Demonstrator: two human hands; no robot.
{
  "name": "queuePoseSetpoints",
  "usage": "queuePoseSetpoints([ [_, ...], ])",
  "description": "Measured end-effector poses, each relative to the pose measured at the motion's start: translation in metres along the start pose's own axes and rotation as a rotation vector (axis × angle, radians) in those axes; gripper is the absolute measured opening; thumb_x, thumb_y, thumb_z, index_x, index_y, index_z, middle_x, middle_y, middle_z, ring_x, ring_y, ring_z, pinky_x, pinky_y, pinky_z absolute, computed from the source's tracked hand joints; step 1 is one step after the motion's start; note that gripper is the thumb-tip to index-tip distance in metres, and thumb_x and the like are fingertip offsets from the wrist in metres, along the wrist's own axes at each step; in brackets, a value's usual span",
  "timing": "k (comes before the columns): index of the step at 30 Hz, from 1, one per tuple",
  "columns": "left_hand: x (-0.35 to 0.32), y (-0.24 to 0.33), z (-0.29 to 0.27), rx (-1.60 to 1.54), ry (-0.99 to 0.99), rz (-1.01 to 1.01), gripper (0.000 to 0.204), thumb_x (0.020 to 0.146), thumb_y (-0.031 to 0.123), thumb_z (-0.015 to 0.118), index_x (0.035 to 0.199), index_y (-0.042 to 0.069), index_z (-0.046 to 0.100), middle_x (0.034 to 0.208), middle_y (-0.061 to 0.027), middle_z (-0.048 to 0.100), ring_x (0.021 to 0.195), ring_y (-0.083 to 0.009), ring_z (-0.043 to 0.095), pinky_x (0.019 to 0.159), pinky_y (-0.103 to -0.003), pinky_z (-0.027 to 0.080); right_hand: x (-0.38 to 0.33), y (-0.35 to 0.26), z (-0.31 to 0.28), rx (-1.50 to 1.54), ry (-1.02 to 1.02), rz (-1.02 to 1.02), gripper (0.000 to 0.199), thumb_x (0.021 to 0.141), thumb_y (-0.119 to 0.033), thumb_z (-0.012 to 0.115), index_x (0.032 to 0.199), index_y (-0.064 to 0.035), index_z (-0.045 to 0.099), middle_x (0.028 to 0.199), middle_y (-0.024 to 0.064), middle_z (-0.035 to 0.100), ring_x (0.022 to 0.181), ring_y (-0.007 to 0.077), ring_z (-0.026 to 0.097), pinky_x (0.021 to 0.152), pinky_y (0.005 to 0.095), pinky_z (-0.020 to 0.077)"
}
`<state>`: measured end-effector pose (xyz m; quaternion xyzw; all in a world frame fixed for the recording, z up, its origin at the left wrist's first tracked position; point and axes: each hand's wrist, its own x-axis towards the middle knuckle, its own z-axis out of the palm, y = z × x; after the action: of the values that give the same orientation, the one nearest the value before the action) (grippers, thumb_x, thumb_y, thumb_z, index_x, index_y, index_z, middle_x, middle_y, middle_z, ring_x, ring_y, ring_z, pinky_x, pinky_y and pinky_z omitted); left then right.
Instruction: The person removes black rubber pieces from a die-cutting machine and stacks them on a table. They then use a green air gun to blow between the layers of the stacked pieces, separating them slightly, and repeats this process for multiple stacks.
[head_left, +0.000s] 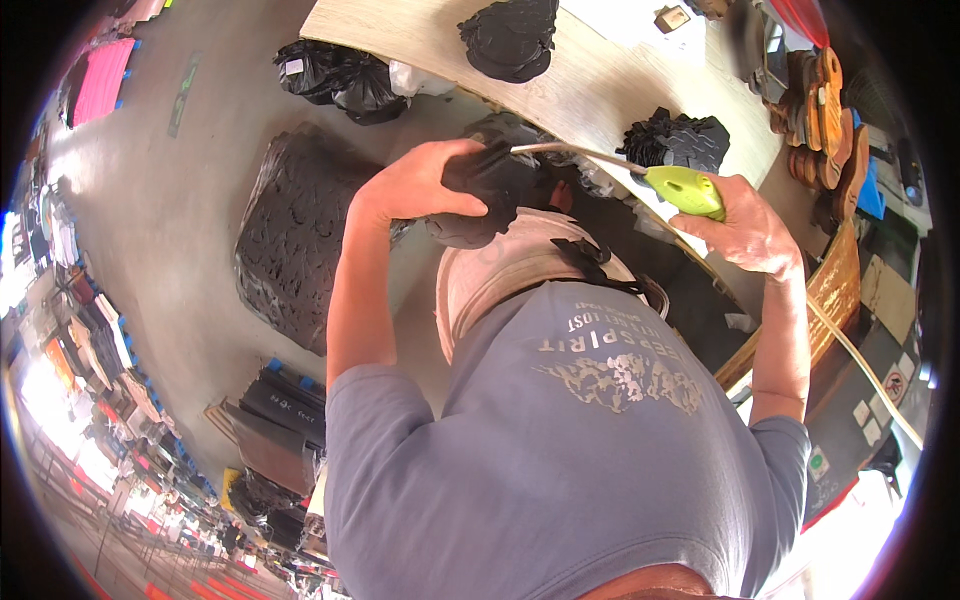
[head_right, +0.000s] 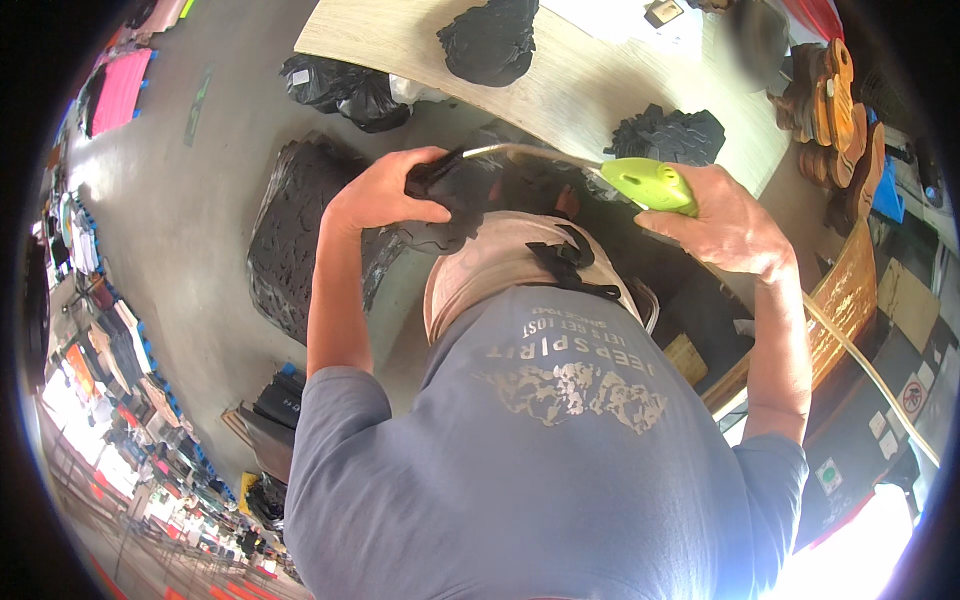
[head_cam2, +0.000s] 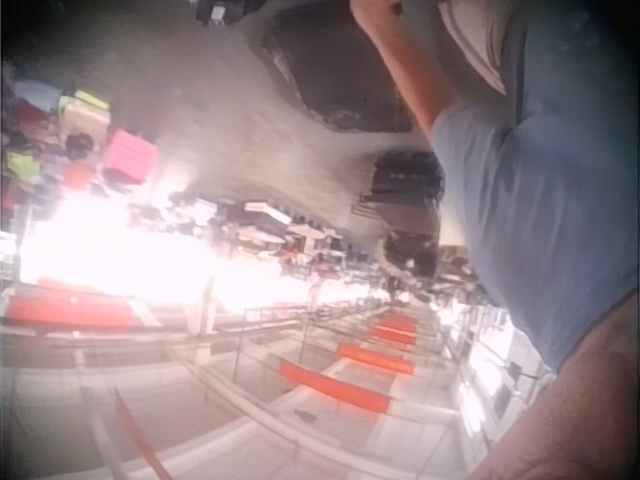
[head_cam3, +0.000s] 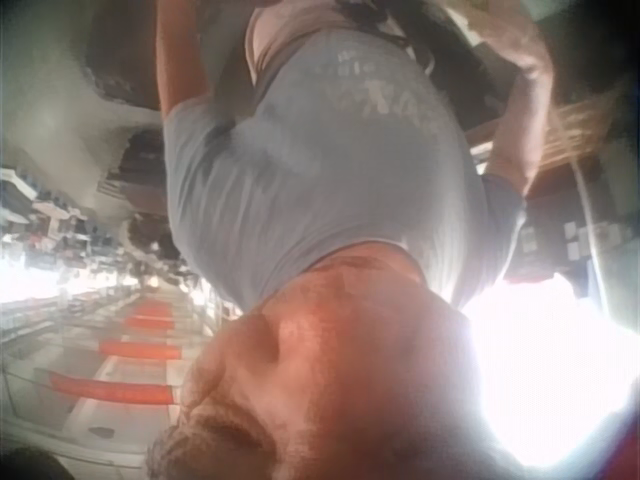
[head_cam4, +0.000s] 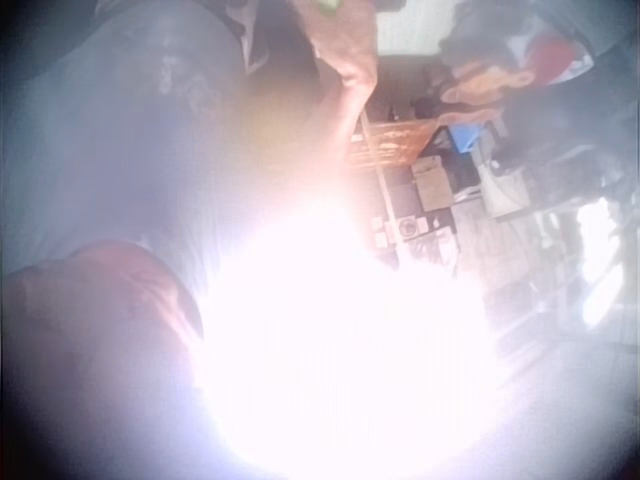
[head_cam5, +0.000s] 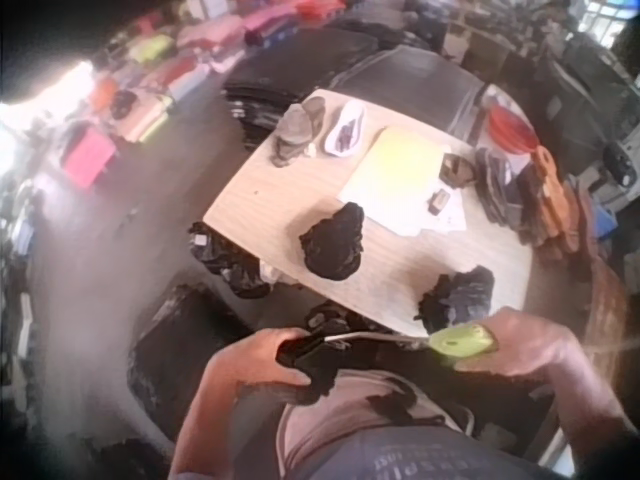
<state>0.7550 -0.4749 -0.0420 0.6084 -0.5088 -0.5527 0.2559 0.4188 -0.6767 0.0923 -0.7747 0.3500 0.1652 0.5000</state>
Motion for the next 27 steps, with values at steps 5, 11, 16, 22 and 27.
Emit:
queuePoseSetpoints([
  [5, -0.007, -0.034, 0.010, -0.958, 0.176, 0.029, 0.062, 0.081, 0.016, 0.082, 0.133, -0.008, 0.057, 0.119, -0.0130, 0.070, 0.106, -0.0214, 0.069, 0.095, -0.033, 0.054, -0.013, 0.002, 0.003, 0.068, 0.069, 0.176, 0.042, 0.090, -0.020, 0.077, 0.127, -0.0004, 0.067, 0.074, 0.0052, 0.064, 0.063, 0.0097, 0.053, 0.060, 0.0306, 0.0457],
  [11, 0.000, -0.059, 0.034, -1.465, 0.377, 0.238, 0.048, 0.090, 0.012, 0.073, 0.132, -0.004, 0.058, 0.123, -0.0171, 0.069, 0.108, -0.0309, 0.070, 0.098, -0.045, 0.057, -0.027, 0.012, 0.024, 0.117, -0.012, 0.113, 0.044, 0.090, -0.016, 0.077, 0.130, 0.0007, 0.066, 0.075, 0.0069, 0.066, 0.064, 0.0113, 0.054, 0.062, 0.0308, 0.0471],
  [16, 0.011, -0.044, 0.051, -1.614, 0.328, 0.445, 0.053, 0.098, 0.029, 0.066, 0.140, -0.001, 0.054, 0.136, -0.0210, 0.062, 0.125, -0.0361, 0.060, 0.111, -0.055, 0.046, -0.037, 0.013, 0.027, 0.184, 0.071, 0.136, 0.043, 0.091, -0.014, 0.077, 0.129, 0.0010, 0.066, 0.082, 0.0101, 0.069, 0.069, 0.0133, 0.057, 0.068, 0.0317, 0.0497],
  [22, 0.029, -0.014, 0.048, -1.711, 0.574, 0.634, 0.055, 0.103, 0.047, 0.052, 0.144, 0.009, 0.054, 0.139, -0.0125, 0.061, 0.127, -0.0361, 0.060, 0.109, -0.054, 0.047, -0.040, 0.010, 0.042, 0.088, 0.066, -0.025, 0.036, 0.091, -0.015, 0.078, 0.122, 0.0011, 0.067, 0.093, 0.0175, 0.073, 0.079, 0.0218, 0.066, 0.076, 0.0361, 0.0526],
  [27, 0.034, 0.003, 0.042, -1.787, 0.573, 0.707, 0.044, 0.104, 0.043, 0.056, 0.135, 0.012, 0.062, 0.136, -0.0071, 0.065, 0.126, -0.0313, 0.061, 0.111, -0.054, 0.046, -0.040, 0.006, 0.058, 0.082, 0.138, -0.056, 0.032, 0.091, -0.016, 0.078, 0.116, 0.0010, 0.068, 0.086, 0.0182, 0.071, 0.073, 0.0256, 0.066, 0.072, 0.0363, 0.0525],
])
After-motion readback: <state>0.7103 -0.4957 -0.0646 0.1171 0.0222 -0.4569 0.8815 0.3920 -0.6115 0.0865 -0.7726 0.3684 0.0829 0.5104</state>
